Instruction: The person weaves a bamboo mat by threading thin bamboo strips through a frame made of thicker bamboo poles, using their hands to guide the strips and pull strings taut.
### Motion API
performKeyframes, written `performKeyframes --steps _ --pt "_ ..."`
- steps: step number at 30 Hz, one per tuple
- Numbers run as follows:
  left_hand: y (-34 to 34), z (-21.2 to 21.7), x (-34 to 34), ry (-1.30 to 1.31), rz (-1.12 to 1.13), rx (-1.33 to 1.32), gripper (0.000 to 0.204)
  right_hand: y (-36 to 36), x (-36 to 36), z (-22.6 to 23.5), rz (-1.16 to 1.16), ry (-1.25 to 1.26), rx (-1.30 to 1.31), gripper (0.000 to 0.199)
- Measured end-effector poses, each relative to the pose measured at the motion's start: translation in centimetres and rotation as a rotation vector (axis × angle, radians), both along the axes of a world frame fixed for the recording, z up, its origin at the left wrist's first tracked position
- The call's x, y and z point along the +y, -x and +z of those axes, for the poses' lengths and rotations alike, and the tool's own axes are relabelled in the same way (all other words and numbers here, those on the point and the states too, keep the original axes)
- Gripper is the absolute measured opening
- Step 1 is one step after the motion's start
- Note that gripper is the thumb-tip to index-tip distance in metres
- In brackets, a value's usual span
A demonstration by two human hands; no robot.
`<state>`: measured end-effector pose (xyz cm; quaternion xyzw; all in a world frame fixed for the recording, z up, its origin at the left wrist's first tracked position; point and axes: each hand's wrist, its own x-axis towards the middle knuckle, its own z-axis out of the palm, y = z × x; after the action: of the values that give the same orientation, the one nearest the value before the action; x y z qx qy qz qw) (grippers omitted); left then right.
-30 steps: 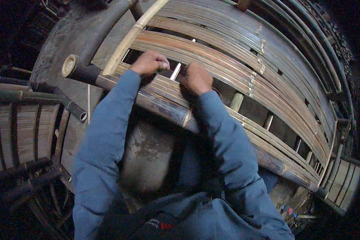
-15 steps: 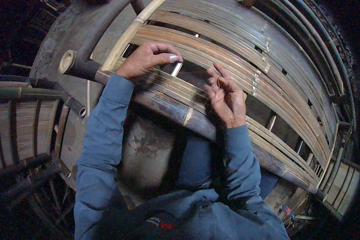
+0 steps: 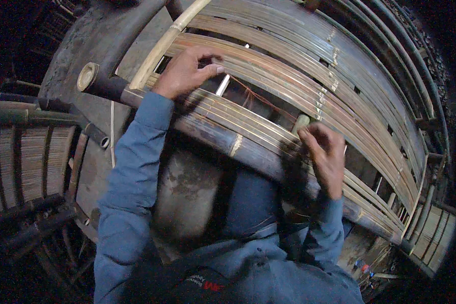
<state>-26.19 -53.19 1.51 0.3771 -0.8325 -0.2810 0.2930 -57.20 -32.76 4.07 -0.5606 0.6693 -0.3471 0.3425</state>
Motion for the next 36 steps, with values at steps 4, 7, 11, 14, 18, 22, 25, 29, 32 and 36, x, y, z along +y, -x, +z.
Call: performKeyframes --steps 4,7,11,14,18,22,25,29,32,36 --pt "7.6 3.2 8.9 0.229 -0.138 0.291 0.046 1.4 6.6 3.8 -0.088 0.072 -0.989 0.023" --pt "10.2 4.9 19.4 0.014 -0.474 0.330 0.057 1.7 6.8 5.8 0.151 0.179 -2.044 0.037" --pt "4.5 -3.8 27.1 -0.049 -0.184 0.074 0.056 2.3 7.0 6.0 -0.108 0.002 -1.957 0.045" --pt "-2.8 -4.0 29.6 0.165 0.243 -0.216 0.061 -0.8 7.5 2.8 -0.134 -0.229 -1.747 0.045" --pt "-1.6 -0.4 30.3 0.154 0.502 -0.199 0.072 -0.1 9.2 6.5 -0.125 0.033 -2.157 0.048" --pt "8.1 2.8 28.6 0.062 -0.143 0.198 0.089 1.8 11.9 9.9 0.078 0.303 -2.289 0.058" --pt "14.7 4.5 28.8 0.120 -0.266 0.185 0.077 5.3 14.8 11.0 0.060 0.409 -2.064 0.057" --pt "15.5 -1.1 28.1 0.065 -0.236 0.113 0.051 8.7 18.1 11.8 -0.022 0.499 -1.703 0.058" --pt "4.4 -6.7 31.5 0.233 0.058 0.021 0.013 8.8 17.2 9.0 -0.075 0.376 -1.537 0.059" --pt "-10.4 -8.7 46.3 -0.648 0.412 -0.620 0.022 4.8 13.8 3.3 -0.088 0.046 -1.309 0.046"
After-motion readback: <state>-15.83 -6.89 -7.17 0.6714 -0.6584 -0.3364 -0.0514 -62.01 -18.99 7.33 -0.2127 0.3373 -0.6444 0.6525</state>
